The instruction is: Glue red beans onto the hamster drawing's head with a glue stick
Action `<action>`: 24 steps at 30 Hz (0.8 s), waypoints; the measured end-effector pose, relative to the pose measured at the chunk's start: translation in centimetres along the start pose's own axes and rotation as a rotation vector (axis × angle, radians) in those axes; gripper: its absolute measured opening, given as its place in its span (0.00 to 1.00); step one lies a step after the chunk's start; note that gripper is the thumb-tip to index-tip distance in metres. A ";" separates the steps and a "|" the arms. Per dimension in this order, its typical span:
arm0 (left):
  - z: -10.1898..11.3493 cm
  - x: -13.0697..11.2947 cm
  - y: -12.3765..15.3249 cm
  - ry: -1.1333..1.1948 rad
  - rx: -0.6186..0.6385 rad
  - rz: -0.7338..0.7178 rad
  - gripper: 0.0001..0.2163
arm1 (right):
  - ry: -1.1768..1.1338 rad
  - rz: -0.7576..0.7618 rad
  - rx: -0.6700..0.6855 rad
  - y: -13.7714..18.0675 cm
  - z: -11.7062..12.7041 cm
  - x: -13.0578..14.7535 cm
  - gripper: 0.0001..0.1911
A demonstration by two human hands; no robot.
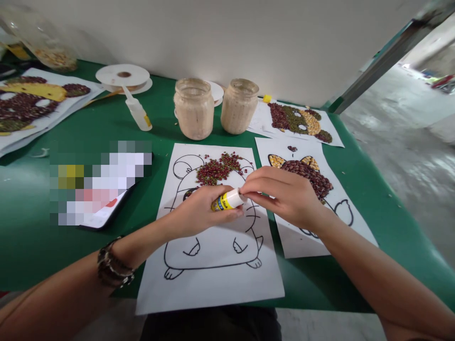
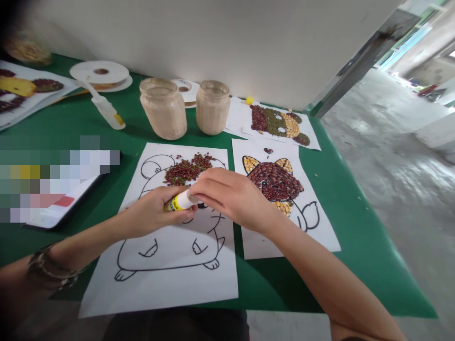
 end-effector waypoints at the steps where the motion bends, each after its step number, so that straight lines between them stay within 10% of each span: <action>1: 0.0 0.0 0.0 -0.028 -0.006 0.004 0.07 | 0.043 0.023 0.014 0.0 0.0 0.0 0.08; 10: 0.0 0.2 -0.1 -0.229 -0.064 -0.015 0.09 | 0.377 0.191 0.130 0.0 0.3 0.7 0.15; 24: 0.5 0.1 0.0 -0.363 -0.137 -0.089 0.07 | -0.126 -0.125 0.077 0.1 -0.1 0.1 0.05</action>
Point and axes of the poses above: each hand's wrist, its own y-axis away from the middle knuckle, its own z-axis out of the back of the hand, x = y × z, the point moved 2 cm from there along -y, towards the middle knuckle, and after that the axes turned 4 degrees about -x, right-handed, at the moved point
